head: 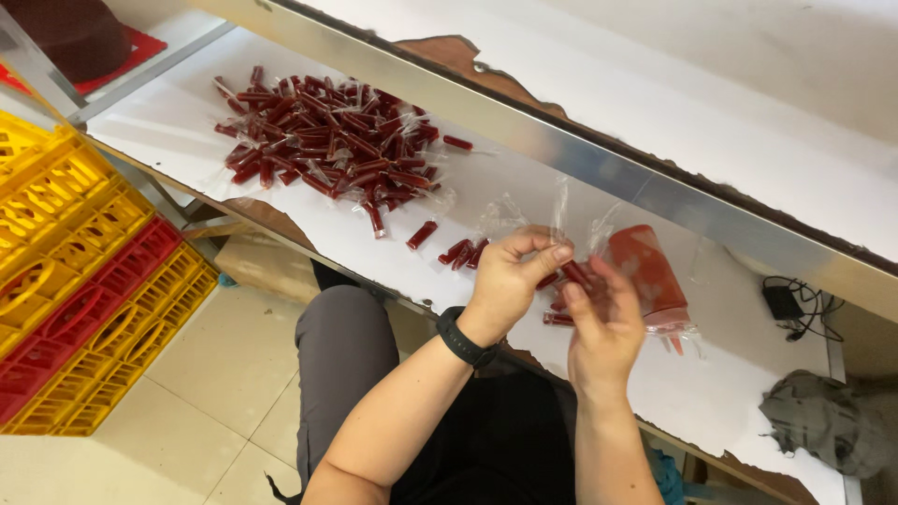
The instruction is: The person fills small plastic bags with red liquid from a squeeze bottle and ties each bag shut by hand.
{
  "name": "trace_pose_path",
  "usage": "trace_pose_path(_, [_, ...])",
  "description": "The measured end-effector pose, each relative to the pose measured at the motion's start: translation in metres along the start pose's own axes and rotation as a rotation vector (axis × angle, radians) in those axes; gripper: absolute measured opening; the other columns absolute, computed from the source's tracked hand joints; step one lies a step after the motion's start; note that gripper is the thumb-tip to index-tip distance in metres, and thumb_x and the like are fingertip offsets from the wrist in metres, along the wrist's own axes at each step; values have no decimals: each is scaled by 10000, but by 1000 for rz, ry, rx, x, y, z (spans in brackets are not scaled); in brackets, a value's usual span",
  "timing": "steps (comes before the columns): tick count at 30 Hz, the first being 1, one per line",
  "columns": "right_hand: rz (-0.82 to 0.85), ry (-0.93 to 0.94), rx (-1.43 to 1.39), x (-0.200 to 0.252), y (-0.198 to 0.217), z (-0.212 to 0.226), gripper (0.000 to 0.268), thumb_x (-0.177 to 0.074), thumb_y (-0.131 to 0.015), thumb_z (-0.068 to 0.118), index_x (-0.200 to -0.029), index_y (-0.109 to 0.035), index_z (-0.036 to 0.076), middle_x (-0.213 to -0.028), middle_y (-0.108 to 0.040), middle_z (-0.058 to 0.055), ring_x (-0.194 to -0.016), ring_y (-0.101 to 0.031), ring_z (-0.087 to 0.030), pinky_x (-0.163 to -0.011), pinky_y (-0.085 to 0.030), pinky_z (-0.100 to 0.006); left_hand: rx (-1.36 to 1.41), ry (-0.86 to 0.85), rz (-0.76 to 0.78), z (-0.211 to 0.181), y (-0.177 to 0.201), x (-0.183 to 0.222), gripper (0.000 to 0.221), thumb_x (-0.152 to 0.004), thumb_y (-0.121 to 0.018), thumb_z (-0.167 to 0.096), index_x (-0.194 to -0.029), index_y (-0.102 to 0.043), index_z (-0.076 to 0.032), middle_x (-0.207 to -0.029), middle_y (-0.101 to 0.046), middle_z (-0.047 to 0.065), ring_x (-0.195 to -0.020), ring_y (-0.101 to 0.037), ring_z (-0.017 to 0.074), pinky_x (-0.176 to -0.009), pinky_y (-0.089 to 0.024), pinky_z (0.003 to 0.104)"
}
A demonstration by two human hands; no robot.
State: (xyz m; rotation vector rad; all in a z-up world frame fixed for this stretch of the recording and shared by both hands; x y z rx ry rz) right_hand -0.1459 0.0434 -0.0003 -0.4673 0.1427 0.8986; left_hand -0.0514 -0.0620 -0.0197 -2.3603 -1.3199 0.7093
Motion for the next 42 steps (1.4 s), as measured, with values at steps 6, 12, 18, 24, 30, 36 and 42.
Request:
trace_pose_path(6, [230, -402, -460, -3, 16, -38, 222, -1133, -684, 135, -1194, -620, -69, -975, -678, -149, -769, -616, -214, -690, -498, -331, -203, -159, -15, -15, 3, 7, 121, -907, -761, -111, -934, -757, 8, -1095, -709, 76, -976, -661, 162, -858, -541, 285])
trace_pose_path(12, [-70, -272, -207, 6, 13, -20, 317, -884, -607, 176, -1169, -600, 38, -987, -715, -62, -741, -628, -176, -637, -499, -313, -76, -98, 26, -19, 0, 4, 117, -936, -753, -107, -939, -755, 9, -1077, -703, 74, -959, -648, 152, -836, -529, 278])
trace_pose_path(18, [393, -576, -761, 1, 22, -47, 323, -1162, -636, 205, -1294, -624, -90, -941, -677, -171, -735, -620, -203, -660, -491, -301, -99, -118, 124, -11, -10, 3, 95, -919, -752, -93, -942, -757, -1, -1093, -721, 69, -949, -684, 144, -799, -580, 265])
trace_pose_path(24, [32, -309, -399, -12, 47, -37, 215, -939, -668, 77, -1141, -594, 71, -1102, -686, -62, -891, -653, -168, -833, -512, -308, -64, -63, 117, 5, -17, -4, 125, -935, -750, -102, -965, -762, 19, -1126, -724, 85, -922, -679, 137, -780, -558, 252])
trace_pose_path(30, [319, -624, -757, -3, 41, -51, 208, -1092, -695, 162, -1237, -687, 12, -981, -668, -143, -721, -575, -194, -634, -466, -294, -101, 6, 179, 24, -22, -3, 170, -921, -763, -126, -1010, -762, 19, -1151, -706, 64, -936, -675, 131, -811, -563, 257])
trace_pose_path(36, [30, -445, -413, -7, 56, -47, 222, -947, -636, 146, -1162, -597, 108, -1064, -670, -11, -852, -581, -142, -755, -486, -281, 3, 44, 197, 26, -21, -4, 176, -913, -757, -144, -1009, -762, 3, -1161, -693, 37, -946, -673, 131, -804, -577, 276])
trace_pose_path(42, [373, -680, -801, 6, 26, -60, 262, -1143, -646, 219, -1264, -650, -14, -949, -626, -106, -755, -547, -174, -664, -446, -281, -3, 116, 164, 22, -5, -3, 172, -911, -761, -135, -988, -766, 19, -1185, -685, 53, -893, -661, 145, -792, -553, 272])
Point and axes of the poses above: each hand's wrist, its own x-axis away from the middle knuckle, its own y-axis out of the back of the hand, z = x × y, the point moved 6 cm from there along -x, towards the middle knuckle
